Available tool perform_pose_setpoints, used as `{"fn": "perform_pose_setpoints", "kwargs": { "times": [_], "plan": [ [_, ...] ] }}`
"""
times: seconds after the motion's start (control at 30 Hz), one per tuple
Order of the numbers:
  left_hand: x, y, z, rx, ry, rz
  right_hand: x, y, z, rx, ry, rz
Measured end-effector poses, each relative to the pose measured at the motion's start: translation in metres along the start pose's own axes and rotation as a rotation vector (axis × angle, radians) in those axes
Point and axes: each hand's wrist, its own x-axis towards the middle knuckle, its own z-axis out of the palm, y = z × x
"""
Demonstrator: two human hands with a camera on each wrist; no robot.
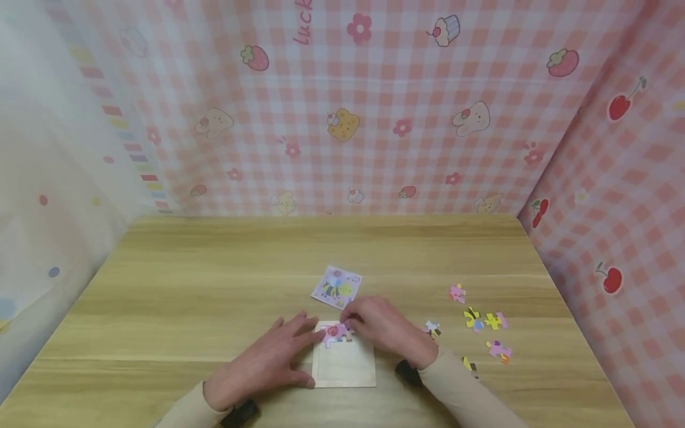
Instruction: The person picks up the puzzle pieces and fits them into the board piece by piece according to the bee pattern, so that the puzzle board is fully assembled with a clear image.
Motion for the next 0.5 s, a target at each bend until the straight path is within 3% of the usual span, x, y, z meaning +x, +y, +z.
{"fn": "perform_pose_setpoints", "kwargs": {
  "times": [0.5],
  "plan": [
    [-0.0007, -0.0003, -0.0003, -0.002, -0.015, -0.015, 0.0009, -0.0001, 0.0062, -0.075, 0.011, -0.037]
  ]
}}
